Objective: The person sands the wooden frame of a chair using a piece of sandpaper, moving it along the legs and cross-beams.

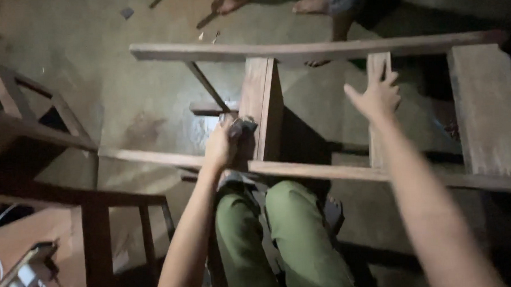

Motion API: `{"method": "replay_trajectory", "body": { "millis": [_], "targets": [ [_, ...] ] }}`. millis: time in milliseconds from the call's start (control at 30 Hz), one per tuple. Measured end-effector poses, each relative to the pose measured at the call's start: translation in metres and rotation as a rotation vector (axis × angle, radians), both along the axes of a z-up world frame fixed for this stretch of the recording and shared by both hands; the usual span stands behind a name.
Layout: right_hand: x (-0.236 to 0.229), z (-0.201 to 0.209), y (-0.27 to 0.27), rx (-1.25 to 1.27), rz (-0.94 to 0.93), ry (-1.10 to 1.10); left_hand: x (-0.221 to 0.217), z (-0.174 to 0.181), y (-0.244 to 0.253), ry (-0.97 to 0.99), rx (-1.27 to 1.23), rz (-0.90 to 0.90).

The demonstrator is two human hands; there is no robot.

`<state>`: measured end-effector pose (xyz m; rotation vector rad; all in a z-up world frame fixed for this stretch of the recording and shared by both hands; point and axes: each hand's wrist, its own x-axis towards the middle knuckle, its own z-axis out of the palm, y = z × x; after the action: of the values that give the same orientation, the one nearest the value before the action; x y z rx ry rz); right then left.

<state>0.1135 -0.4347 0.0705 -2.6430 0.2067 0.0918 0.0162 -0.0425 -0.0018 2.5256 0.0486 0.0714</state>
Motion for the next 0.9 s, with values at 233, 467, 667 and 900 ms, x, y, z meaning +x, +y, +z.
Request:
{"method": "replay_trajectory", "body": {
  "millis": [233, 467, 667, 900],
  "targets": [
    [0.017, -0.029, -0.003, -0.214, -0.093, -0.037, -0.003, -0.023, -0.021, -0.178, 0.589, -0.197],
    [0.016, -0.032, 0.005, -0.328, -0.079, -0.052, 0.018, 0.012, -0.047, -0.235, 0.23, -0.3],
    [0.002, -0.01, 0.014, -0.238, -0.074, -0.098, 0.147, -0.028, -0.062, -0.194, 0.462, -0.222],
    [0.025, -0.02, 0.01, -0.209, -0.148, -0.011, 0.117, 0.017, -0.064, -0.002, 0.444, -0.233]
  ]
}}
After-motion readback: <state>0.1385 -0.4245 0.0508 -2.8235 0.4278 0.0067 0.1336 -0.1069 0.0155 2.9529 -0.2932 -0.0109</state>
